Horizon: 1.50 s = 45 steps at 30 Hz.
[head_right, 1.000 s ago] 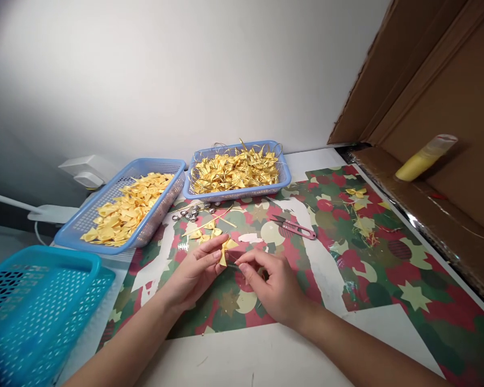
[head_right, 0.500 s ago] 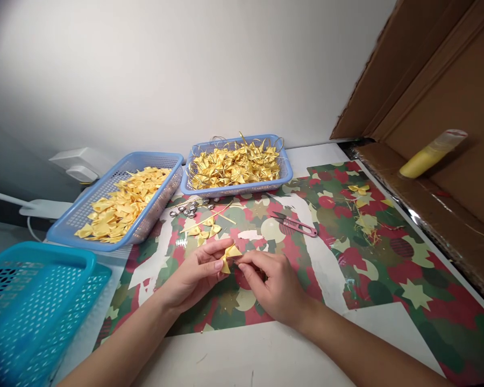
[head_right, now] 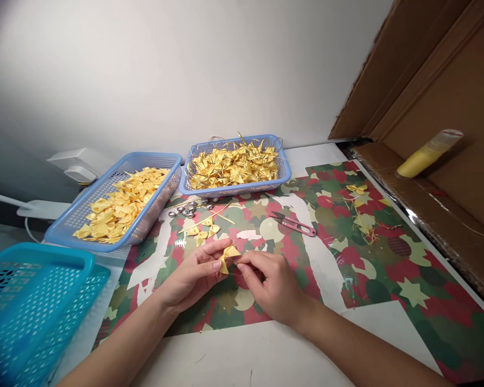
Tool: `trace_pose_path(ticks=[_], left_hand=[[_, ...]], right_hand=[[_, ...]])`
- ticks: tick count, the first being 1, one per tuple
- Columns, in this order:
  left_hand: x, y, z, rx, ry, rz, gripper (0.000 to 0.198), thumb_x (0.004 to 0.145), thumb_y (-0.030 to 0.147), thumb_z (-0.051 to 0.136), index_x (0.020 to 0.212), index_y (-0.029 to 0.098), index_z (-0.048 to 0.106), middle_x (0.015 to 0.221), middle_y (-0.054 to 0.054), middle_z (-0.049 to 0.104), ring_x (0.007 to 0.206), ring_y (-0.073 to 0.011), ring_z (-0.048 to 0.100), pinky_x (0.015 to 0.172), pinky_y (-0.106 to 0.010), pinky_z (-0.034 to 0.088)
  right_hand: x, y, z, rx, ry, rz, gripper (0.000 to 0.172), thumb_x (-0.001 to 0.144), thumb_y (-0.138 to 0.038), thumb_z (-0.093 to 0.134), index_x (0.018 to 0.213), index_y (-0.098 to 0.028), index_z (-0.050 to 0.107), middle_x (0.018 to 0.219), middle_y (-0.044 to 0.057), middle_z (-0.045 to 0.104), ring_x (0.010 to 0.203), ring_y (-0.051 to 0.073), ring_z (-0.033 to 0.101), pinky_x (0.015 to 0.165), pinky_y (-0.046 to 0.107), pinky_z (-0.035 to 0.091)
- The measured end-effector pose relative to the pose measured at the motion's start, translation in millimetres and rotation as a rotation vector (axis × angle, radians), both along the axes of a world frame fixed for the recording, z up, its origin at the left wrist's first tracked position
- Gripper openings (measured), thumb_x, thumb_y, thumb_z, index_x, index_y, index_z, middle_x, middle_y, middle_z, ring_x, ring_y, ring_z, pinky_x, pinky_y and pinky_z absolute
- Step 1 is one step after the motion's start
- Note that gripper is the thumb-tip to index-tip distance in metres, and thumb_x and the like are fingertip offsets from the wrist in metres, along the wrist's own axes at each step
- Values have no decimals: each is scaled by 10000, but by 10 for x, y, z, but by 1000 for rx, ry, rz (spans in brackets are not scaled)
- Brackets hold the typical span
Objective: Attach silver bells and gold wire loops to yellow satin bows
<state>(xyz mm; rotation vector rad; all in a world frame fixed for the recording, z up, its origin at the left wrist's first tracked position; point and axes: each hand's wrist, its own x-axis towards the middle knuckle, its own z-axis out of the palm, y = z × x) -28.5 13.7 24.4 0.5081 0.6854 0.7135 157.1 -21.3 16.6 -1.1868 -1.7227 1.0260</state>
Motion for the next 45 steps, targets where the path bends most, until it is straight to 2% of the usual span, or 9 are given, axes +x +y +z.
trace_pose_path(ticks=[17, 23, 32, 40, 45], left_hand=[[-4, 0, -3, -25, -13, -4, 355, 647, 178, 867, 986, 211, 766, 857, -7, 743, 757, -87, 656, 711, -181, 484], [-2, -8, -20, -23, 10, -12, 362, 648, 176, 865, 995, 199, 765, 915, -27, 749, 795, -104, 657, 741, -201, 477], [1, -29, -52, -31, 50, -24, 371, 617, 187, 887, 971, 193, 777, 907, -29, 755, 806, -102, 665, 747, -184, 479], [3, -27, -51, -30, 41, -26, 369, 620, 188, 877, 975, 182, 778, 910, -35, 761, 802, -105, 667, 726, -170, 484], [-6, -6, -19, -50, 40, -19, 341, 632, 218, 846, 959, 144, 783, 862, -51, 760, 752, -110, 658, 703, -175, 500]], right_hand=[[6, 6, -3, 11, -16, 1, 175, 918, -191, 495, 824, -206, 642, 668, 15, 617, 585, 132, 520, 565, 241, 389], [8, 25, -16, 88, -56, -4, 195, 909, -161, 493, 777, -193, 632, 669, 20, 632, 597, 131, 542, 562, 240, 398], [-9, 15, -86, 178, 12, 2, 179, 888, -88, 508, 836, -188, 647, 709, 6, 673, 627, 110, 580, 595, 209, 444], [-19, 5, -94, 114, 29, -8, 169, 894, -115, 512, 823, -190, 645, 683, -6, 640, 603, 99, 546, 573, 200, 422], [-23, 22, -85, 62, 44, -5, 180, 917, -160, 505, 809, -190, 645, 637, -20, 584, 566, 92, 477, 538, 200, 381]])
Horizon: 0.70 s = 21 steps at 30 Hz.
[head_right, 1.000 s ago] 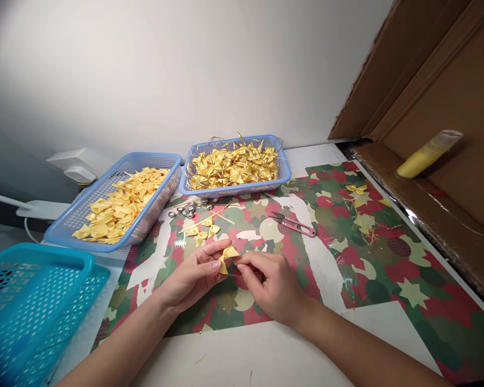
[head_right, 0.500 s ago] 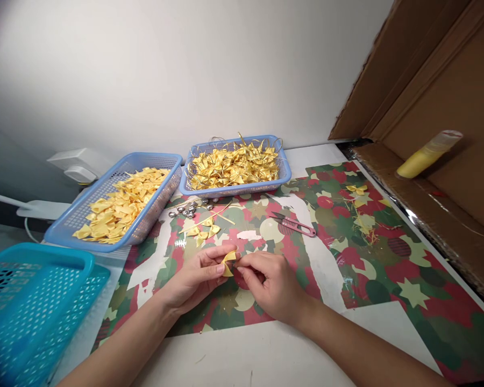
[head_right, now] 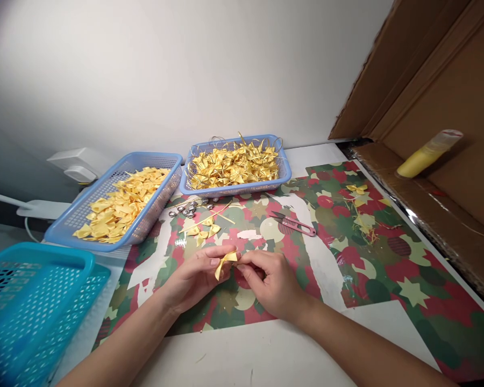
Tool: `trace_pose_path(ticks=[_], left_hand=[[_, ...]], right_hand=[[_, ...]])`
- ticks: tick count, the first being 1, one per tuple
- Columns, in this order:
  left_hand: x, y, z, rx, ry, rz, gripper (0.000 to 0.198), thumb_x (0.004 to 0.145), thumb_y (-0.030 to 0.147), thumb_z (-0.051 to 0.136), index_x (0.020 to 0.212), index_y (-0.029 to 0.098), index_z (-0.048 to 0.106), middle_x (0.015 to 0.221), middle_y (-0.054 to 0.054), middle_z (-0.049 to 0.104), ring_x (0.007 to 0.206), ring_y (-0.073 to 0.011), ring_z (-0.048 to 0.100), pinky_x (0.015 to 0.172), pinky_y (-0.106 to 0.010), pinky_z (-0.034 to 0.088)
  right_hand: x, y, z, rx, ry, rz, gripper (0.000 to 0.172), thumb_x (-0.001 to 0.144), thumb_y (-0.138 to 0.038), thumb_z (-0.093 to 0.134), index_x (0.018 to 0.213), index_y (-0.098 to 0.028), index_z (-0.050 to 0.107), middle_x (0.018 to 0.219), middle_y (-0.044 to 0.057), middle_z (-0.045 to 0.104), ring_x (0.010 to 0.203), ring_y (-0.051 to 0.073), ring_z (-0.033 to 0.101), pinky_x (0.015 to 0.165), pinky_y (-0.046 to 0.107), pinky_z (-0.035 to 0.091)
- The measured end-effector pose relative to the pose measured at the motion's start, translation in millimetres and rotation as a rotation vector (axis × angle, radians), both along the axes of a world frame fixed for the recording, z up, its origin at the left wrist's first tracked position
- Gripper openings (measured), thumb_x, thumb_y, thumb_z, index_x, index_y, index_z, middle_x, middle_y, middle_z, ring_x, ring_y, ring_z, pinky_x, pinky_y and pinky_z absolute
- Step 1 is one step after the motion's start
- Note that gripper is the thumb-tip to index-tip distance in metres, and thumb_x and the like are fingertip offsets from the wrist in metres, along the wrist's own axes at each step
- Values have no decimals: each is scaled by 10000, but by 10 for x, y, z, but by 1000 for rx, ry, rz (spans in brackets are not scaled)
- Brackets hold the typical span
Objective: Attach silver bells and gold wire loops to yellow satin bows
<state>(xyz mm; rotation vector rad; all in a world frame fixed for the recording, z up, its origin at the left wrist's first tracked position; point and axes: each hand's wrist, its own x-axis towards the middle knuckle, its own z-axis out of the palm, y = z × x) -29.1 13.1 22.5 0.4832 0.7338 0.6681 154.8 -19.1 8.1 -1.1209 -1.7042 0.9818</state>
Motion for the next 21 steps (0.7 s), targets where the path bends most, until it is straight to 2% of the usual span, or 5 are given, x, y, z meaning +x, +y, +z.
trace_pose_path(ticks=[11, 17, 21], left_hand=[[-15, 1, -22, -9, -7, 20, 354, 626, 186, 849, 973, 169, 781, 872, -40, 764, 795, -117, 680, 743, -170, 509], [-30, -1, -14, -9, -13, 24, 356, 636, 187, 849, 985, 179, 777, 913, -36, 767, 803, -108, 683, 751, -159, 512], [-24, 0, -1, -9, -13, 23, 361, 638, 190, 849, 991, 182, 775, 895, -29, 766, 788, -103, 680, 749, -161, 509]], right_hand=[[18, 11, -28, 2, -20, -2, 178, 910, -154, 502, 827, -188, 656, 651, -14, 606, 572, 97, 493, 547, 209, 382], [23, 12, -47, -5, -11, -2, 182, 908, -148, 502, 879, -197, 675, 707, -5, 660, 607, 105, 553, 571, 213, 410], [19, 10, -39, 20, -11, -5, 180, 902, -142, 509, 854, -195, 673, 685, -9, 648, 581, 99, 527, 554, 211, 399]])
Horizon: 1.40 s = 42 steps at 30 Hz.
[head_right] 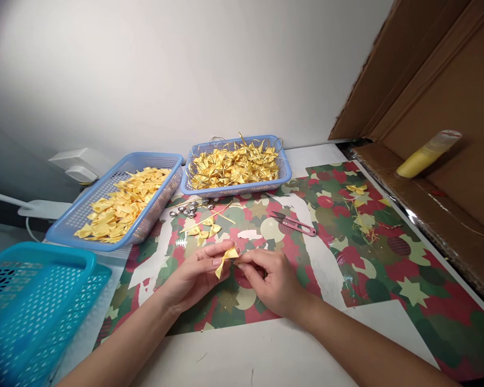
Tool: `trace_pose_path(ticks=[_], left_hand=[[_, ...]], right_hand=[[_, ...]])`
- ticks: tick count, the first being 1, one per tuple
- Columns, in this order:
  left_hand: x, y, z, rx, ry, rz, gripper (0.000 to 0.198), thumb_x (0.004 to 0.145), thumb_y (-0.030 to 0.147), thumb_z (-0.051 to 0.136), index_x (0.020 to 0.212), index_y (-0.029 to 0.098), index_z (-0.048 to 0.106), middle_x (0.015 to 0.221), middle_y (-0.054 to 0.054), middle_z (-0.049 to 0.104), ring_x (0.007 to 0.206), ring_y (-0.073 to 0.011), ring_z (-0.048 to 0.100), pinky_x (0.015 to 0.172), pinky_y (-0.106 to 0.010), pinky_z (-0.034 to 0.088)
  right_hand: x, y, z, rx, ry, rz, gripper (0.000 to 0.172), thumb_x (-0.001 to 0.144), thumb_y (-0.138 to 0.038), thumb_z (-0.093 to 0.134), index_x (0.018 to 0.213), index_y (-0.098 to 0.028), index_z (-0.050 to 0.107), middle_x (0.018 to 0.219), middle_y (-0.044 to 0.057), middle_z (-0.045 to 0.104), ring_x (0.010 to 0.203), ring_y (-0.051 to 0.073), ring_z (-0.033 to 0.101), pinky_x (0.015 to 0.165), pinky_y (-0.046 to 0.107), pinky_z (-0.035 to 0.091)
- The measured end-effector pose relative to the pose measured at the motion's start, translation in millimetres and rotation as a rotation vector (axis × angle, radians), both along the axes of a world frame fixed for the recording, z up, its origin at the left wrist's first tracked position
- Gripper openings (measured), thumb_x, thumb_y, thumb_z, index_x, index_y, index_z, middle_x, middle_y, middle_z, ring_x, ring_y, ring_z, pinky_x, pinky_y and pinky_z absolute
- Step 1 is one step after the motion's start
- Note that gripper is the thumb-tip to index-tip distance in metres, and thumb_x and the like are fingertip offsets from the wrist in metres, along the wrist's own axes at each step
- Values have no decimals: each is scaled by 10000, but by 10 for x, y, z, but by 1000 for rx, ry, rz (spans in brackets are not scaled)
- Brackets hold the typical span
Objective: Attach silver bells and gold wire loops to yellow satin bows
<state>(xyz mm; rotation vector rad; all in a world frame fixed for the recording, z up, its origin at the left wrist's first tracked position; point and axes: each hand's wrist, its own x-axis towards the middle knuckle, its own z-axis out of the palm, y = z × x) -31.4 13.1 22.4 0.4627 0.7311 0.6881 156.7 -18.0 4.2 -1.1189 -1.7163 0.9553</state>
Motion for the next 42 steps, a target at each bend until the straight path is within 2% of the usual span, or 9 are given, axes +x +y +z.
trace_pose_path(ticks=[3, 10, 21, 42], left_hand=[[10, -2, 9, 2, 0, -4, 359, 634, 187, 849, 984, 185, 774, 885, -26, 762, 770, -100, 671, 740, -171, 503], [4, -6, 9, -4, 3, 8, 329, 654, 172, 827, 977, 182, 772, 927, -49, 758, 808, -132, 666, 780, -224, 492], [20, -6, 13, 1, 9, 3, 334, 646, 170, 832, 975, 181, 773, 900, -41, 750, 785, -121, 649, 773, -228, 477], [10, -2, 16, 24, -9, -3, 314, 666, 172, 817, 976, 191, 772, 930, -43, 749, 814, -127, 653, 787, -233, 473]], right_hand=[[-3, 1, 6, 10, 4, -4, 181, 905, -145, 507, 854, -193, 674, 667, -12, 636, 565, 97, 511, 543, 212, 395], [-3, 11, 9, -15, -5, -3, 188, 908, -156, 499, 874, -189, 681, 723, 15, 678, 622, 121, 578, 564, 229, 422], [-8, -3, 22, 3, -16, -6, 182, 903, -154, 504, 838, -183, 672, 642, -6, 613, 564, 104, 506, 533, 219, 390], [-1, -6, 15, 3, -10, -10, 178, 899, -156, 507, 831, -185, 670, 655, -5, 628, 555, 99, 508, 533, 217, 396]])
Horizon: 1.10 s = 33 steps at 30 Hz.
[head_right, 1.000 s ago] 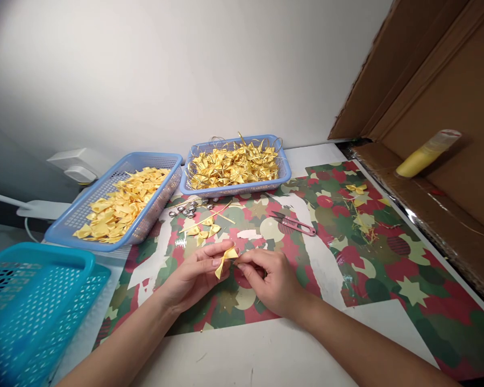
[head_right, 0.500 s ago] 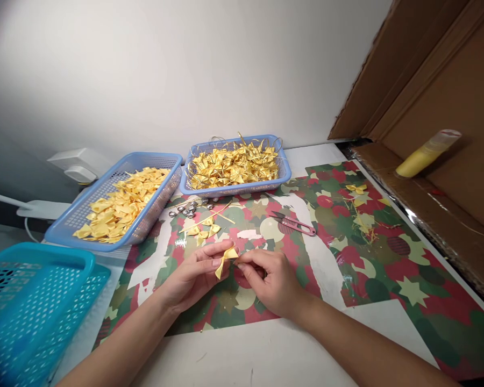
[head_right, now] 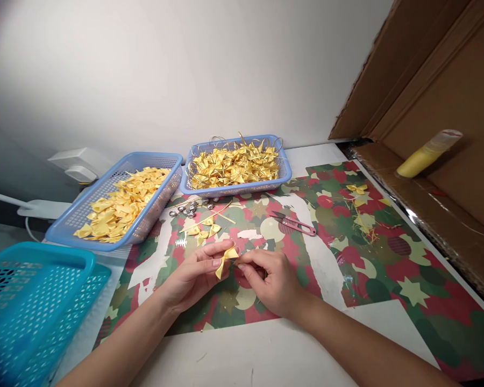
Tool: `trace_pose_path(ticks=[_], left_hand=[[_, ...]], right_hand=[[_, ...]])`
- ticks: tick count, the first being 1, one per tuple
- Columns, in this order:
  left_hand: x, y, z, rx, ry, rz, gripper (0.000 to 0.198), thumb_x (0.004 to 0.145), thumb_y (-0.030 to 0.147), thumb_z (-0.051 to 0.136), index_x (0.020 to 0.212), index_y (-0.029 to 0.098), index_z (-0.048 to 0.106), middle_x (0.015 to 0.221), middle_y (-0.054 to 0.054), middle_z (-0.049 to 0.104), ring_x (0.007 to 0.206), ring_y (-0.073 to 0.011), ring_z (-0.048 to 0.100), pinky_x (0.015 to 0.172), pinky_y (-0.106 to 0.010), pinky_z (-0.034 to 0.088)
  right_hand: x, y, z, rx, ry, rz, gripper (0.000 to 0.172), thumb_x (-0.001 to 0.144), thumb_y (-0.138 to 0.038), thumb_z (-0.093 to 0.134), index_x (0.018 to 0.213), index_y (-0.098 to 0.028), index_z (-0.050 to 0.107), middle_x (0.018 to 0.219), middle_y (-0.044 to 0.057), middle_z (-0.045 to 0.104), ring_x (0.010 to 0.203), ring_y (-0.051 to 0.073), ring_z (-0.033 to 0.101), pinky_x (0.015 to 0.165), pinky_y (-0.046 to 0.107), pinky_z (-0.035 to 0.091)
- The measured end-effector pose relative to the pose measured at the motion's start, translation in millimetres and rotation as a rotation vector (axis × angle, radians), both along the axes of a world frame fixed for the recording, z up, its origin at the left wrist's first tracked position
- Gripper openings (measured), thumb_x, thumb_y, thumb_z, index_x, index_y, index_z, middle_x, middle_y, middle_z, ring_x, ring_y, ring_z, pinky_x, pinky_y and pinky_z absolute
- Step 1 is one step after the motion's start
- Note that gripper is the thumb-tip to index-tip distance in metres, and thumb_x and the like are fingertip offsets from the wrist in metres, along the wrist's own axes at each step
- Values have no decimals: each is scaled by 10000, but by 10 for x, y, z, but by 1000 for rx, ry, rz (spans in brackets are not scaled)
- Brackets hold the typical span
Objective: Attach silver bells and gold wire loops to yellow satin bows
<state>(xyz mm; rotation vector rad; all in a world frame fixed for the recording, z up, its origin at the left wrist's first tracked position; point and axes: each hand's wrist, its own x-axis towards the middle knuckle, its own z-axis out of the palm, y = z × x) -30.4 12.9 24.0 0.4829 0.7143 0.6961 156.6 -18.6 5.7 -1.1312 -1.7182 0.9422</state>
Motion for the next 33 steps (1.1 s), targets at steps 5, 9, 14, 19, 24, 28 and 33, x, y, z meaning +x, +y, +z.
trace_pose_path(ticks=[5, 9, 14, 19, 24, 28, 33], left_hand=[[6, -5, 22, 0, -1, 2, 315, 656, 172, 827, 966, 190, 777, 911, -34, 747, 797, -115, 653, 761, -212, 479], [7, -6, 31, 8, 8, 2, 311, 653, 176, 831, 959, 195, 777, 918, -36, 746, 806, -119, 653, 766, -218, 483], [9, -12, 10, 29, 17, 2, 301, 672, 169, 817, 969, 196, 775, 923, -51, 750, 803, -134, 654, 779, -244, 480], [26, -32, -24, 34, 47, -15, 314, 665, 169, 828, 973, 191, 774, 935, -56, 757, 850, -147, 662, 823, -256, 473], [30, -30, 4, 52, 39, 2, 314, 676, 180, 826, 986, 195, 774, 927, -51, 755, 844, -142, 659, 800, -243, 477], [20, -18, 37, 54, 26, 21, 312, 667, 189, 834, 974, 204, 778, 910, -42, 755, 821, -134, 654, 784, -236, 479], [17, -21, 33, 45, 32, 20, 327, 654, 198, 846, 973, 202, 779, 913, -33, 754, 813, -118, 653, 768, -210, 485]], right_hand=[[-2, 2, -1, 4, 3, 2, 183, 901, -158, 505, 832, -187, 672, 656, -2, 630, 556, 102, 508, 529, 217, 396], [-8, 3, 3, -4, 5, 1, 190, 908, -174, 500, 836, -187, 675, 644, -4, 622, 544, 100, 496, 518, 218, 392], [-13, -1, 7, -19, 12, 6, 196, 914, -196, 495, 816, -187, 664, 611, -7, 590, 524, 100, 469, 496, 219, 373], [-20, -19, 7, -32, 6, 13, 202, 911, -192, 496, 758, -181, 628, 608, -4, 572, 538, 101, 469, 506, 220, 366], [-14, -23, 18, -52, 22, 10, 202, 915, -207, 499, 770, -183, 637, 600, -8, 558, 538, 102, 459, 504, 222, 356], [-5, -16, 35, -51, 32, 13, 183, 908, -188, 501, 817, -184, 660, 607, -12, 572, 531, 99, 452, 502, 222, 352], [-7, -6, 34, -38, 26, 5, 187, 902, -178, 503, 815, -181, 668, 601, -12, 573, 526, 98, 457, 498, 219, 350]])
